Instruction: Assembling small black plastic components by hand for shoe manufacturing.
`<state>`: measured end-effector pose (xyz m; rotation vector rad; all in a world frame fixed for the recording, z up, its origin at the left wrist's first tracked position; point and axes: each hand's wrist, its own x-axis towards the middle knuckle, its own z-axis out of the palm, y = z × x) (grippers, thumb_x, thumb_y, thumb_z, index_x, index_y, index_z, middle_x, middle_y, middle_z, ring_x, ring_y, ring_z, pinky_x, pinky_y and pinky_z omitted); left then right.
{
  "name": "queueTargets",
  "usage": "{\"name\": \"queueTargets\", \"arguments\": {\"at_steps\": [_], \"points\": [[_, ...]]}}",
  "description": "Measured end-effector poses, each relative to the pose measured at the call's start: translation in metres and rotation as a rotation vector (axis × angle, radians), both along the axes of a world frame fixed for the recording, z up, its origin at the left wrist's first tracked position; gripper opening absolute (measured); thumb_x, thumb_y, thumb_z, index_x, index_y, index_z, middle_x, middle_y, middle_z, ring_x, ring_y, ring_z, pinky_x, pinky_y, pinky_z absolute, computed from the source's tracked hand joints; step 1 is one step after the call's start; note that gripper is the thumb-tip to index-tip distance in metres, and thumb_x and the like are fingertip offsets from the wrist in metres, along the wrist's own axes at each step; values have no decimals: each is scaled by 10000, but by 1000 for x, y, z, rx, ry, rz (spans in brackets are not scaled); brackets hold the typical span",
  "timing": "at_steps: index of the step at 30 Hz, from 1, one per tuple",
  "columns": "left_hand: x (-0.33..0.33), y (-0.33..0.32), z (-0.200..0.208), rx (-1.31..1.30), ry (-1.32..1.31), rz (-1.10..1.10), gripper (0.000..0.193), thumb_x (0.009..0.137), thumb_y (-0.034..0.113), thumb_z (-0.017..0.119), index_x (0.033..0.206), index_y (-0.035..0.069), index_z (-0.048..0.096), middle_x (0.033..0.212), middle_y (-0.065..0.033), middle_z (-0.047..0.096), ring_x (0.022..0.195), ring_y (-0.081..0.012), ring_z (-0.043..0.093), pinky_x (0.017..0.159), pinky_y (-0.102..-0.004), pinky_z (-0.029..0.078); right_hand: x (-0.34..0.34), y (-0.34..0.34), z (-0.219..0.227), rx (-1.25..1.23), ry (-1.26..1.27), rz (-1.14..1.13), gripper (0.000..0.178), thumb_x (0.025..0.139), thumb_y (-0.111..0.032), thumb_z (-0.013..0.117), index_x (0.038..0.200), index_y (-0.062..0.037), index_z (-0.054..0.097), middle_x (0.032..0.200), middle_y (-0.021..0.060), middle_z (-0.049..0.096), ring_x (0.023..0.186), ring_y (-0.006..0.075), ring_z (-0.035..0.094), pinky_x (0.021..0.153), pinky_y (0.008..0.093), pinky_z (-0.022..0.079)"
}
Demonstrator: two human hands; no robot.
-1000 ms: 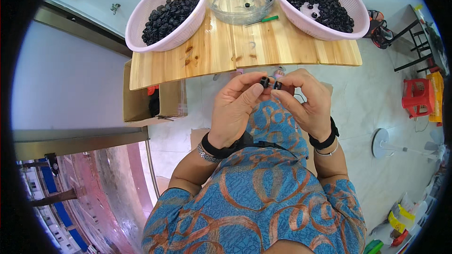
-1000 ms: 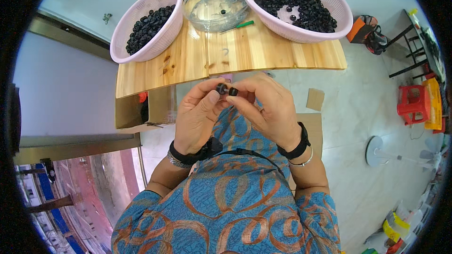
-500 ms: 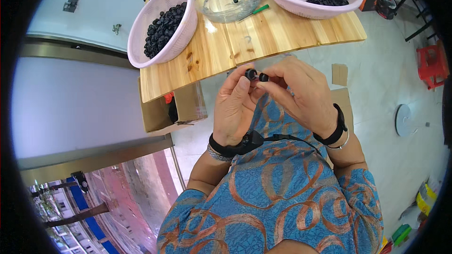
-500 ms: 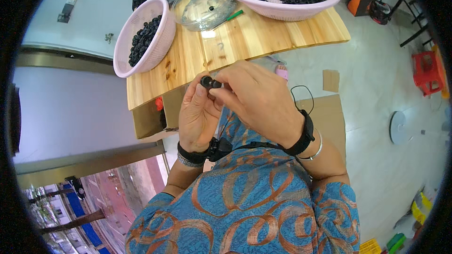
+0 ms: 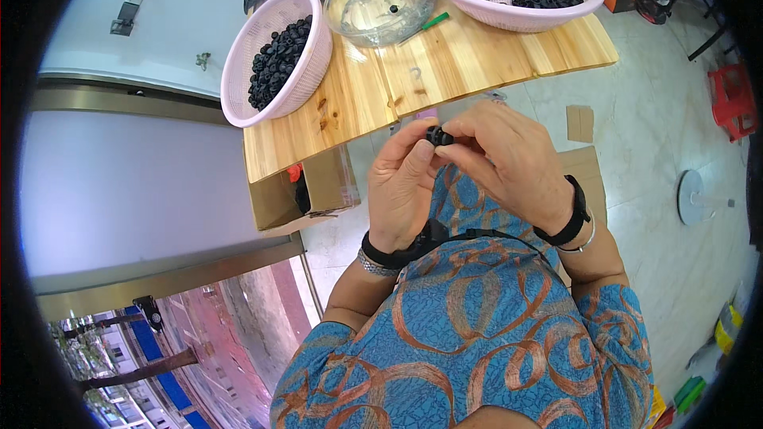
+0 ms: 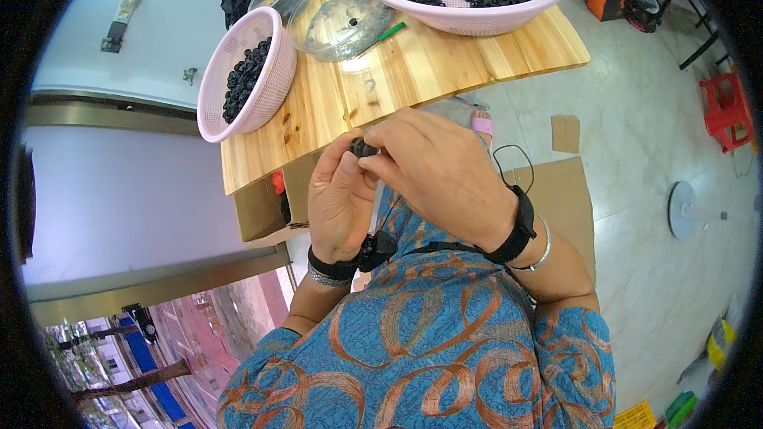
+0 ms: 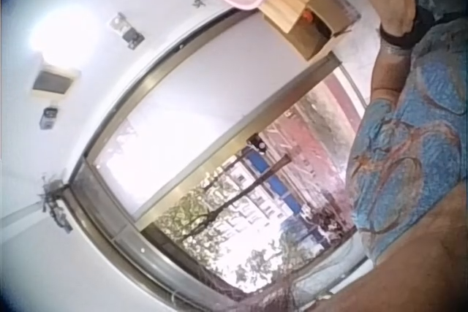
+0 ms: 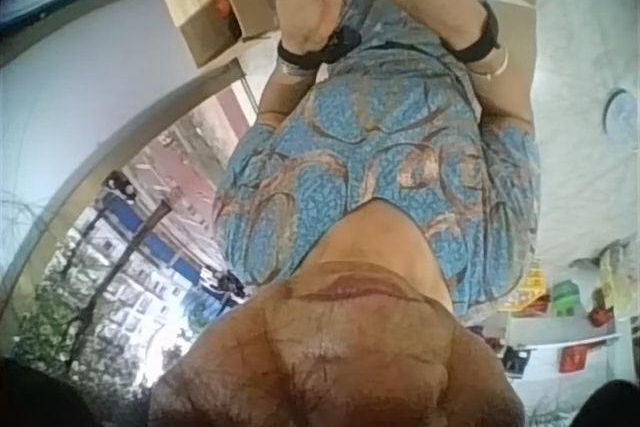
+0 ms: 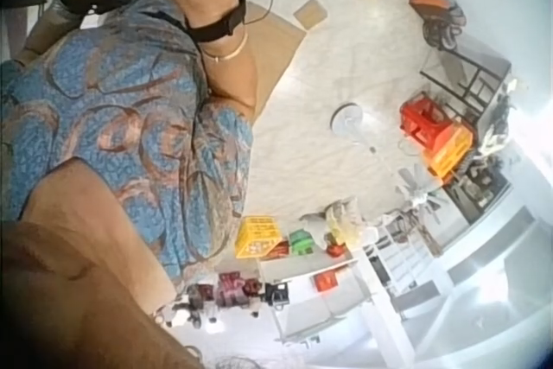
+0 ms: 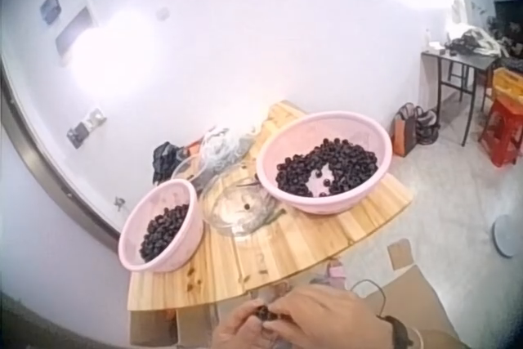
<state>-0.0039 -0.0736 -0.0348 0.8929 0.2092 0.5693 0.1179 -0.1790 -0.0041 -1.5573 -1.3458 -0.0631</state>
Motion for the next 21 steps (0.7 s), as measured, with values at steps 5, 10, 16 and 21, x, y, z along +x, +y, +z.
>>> {"name": "queueTargets", "arguments": {"at_steps": [5,10,16,21], "points": [[1,0,-1,-3,6,5,277,900,89,500,1153,-24,497,1089,-121,578,986,-177,566,867,-305,468,1,-1,-1,-15,8,-4,175,730,-121,651,849,-55,541,783,78,563,707,257,574,604,336,461],[0,1,-3,25,37,21,281,898,77,500,1157,-32,501,1084,-130,584,972,-180,575,858,-310,470,2,-1,-1,-17,-10,-1,165,743,-127,643,851,-56,541,782,79,561,698,255,575,596,333,458],[-1,2,-2,93,49,36,277,889,67,515,1147,-34,519,1062,-126,600,960,-179,582,843,-306,472,2,-4,1,-41,-32,9,161,751,-129,639,850,-53,539,765,85,552,685,257,575,575,338,452],[1,-1,3,105,77,75,245,867,53,555,1100,-20,563,1018,-86,603,903,-150,592,794,-285,505,4,-4,1,-52,-21,29,162,751,-114,642,854,-46,538,758,97,550,671,268,576,565,344,452]]}}
